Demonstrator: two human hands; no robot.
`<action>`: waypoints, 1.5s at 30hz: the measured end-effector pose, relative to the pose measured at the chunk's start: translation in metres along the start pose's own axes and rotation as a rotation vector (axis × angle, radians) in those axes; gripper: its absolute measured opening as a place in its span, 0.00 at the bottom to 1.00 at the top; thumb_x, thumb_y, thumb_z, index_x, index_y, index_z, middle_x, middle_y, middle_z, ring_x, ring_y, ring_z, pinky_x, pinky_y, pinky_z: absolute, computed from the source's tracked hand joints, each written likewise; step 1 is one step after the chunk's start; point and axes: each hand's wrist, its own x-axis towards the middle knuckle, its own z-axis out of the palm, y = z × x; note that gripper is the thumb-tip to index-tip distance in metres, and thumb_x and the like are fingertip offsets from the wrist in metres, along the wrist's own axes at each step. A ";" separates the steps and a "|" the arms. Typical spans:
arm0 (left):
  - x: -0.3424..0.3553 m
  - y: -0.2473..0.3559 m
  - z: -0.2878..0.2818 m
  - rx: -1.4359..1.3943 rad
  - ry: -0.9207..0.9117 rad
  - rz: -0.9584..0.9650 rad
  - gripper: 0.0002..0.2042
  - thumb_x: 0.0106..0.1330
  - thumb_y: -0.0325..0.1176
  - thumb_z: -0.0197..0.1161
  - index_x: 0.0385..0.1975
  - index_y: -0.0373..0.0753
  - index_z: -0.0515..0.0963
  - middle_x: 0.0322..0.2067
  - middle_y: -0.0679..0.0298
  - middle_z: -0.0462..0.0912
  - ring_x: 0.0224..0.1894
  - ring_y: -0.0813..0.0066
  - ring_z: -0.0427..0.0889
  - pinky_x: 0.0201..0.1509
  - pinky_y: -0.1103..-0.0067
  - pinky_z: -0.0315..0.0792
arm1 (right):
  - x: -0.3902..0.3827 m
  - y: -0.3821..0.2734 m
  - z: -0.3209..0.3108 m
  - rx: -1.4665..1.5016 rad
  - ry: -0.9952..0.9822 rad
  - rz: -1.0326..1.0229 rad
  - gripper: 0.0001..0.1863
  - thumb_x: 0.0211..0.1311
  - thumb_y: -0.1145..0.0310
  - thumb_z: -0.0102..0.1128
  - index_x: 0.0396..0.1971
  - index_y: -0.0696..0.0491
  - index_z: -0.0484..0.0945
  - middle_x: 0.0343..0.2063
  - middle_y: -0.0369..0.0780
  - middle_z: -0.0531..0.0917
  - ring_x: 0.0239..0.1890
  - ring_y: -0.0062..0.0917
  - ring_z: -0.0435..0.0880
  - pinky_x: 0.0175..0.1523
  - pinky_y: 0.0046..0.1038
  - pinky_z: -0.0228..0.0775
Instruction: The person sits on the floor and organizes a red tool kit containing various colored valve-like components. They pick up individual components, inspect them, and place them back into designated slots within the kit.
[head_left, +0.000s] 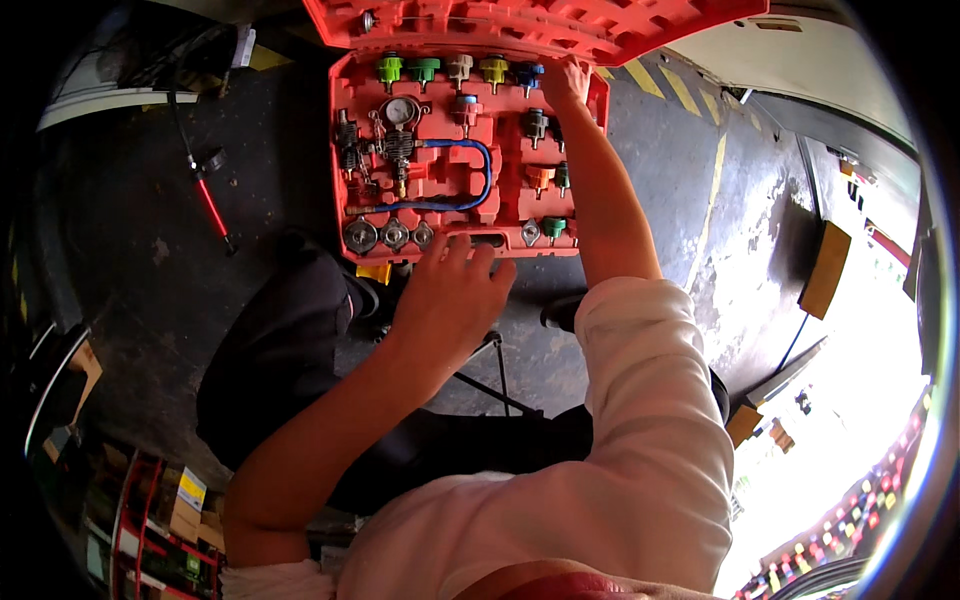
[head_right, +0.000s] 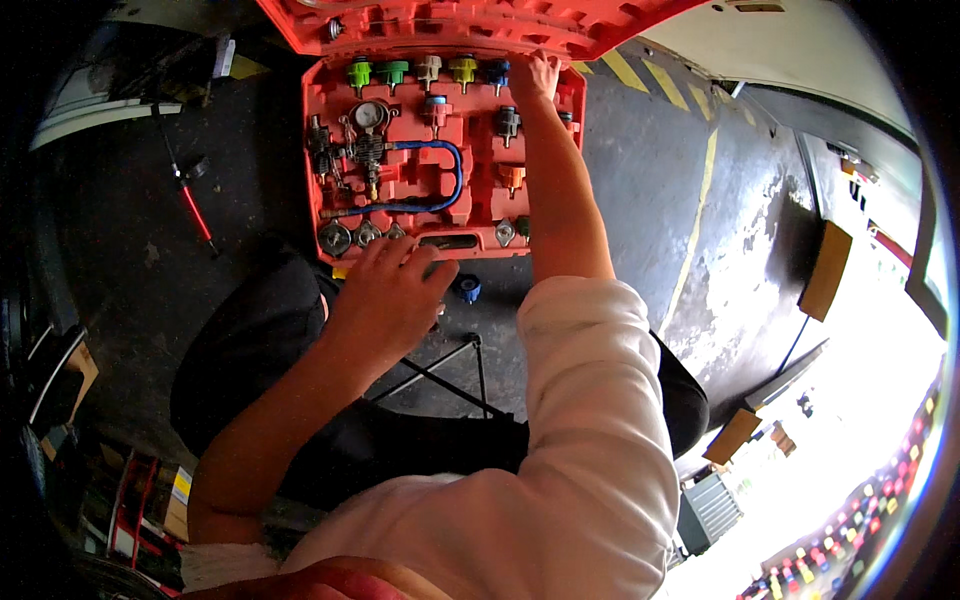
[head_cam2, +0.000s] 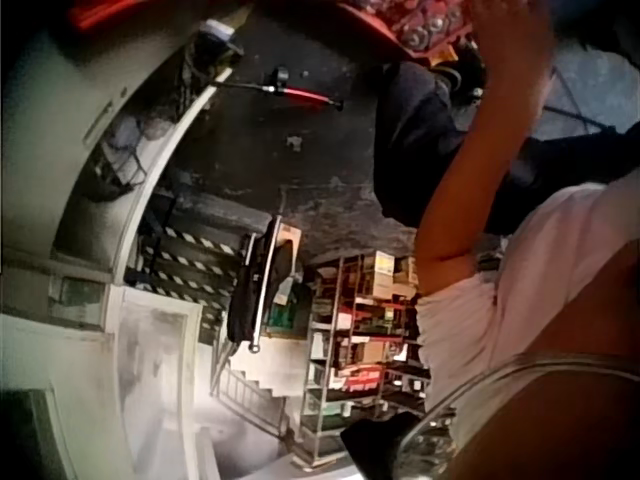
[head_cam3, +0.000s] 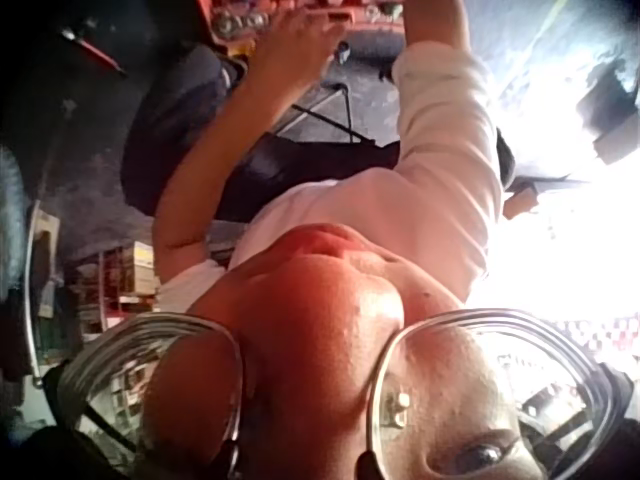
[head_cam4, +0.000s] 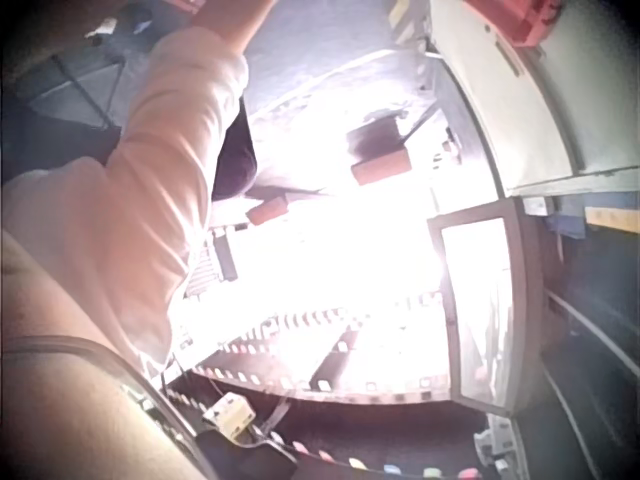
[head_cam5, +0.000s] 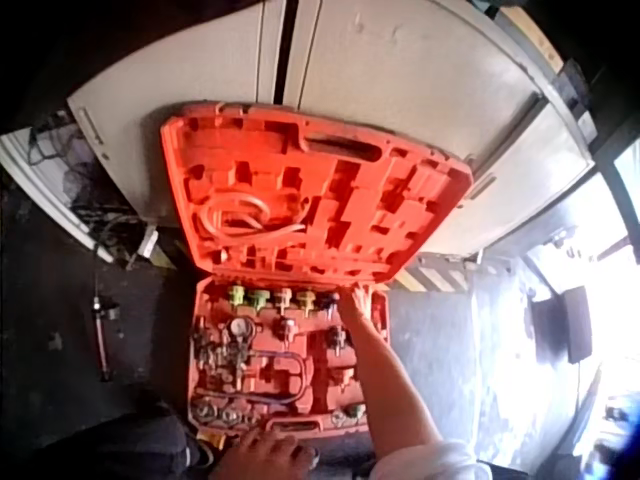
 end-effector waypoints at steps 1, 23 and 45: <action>-0.002 -0.003 -0.001 -0.008 0.033 0.002 0.22 0.60 0.36 0.71 0.55 0.42 0.80 0.52 0.58 0.82 0.63 0.56 0.77 0.69 0.59 0.68 | 0.000 -0.003 -0.002 -0.025 0.023 -0.027 0.15 0.63 0.61 0.63 0.50 0.36 0.86 0.49 0.35 0.88 0.64 0.32 0.78 0.70 0.58 0.58; 0.000 -0.049 -0.017 -0.080 0.168 -0.022 0.16 0.61 0.32 0.70 0.49 0.41 0.82 0.45 0.59 0.86 0.52 0.57 0.83 0.59 0.61 0.74 | -0.076 0.017 -0.094 0.078 0.138 -0.153 0.19 0.59 0.65 0.64 0.52 0.37 0.83 0.43 0.37 0.89 0.55 0.36 0.82 0.63 0.45 0.66; 0.014 0.019 0.010 0.034 -0.178 -0.002 0.23 0.62 0.35 0.71 0.59 0.42 0.79 0.57 0.59 0.80 0.62 0.58 0.77 0.71 0.63 0.66 | -0.028 0.118 0.017 -0.038 0.094 0.037 0.10 0.67 0.64 0.54 0.40 0.38 0.85 0.40 0.32 0.90 0.53 0.31 0.83 0.58 0.40 0.68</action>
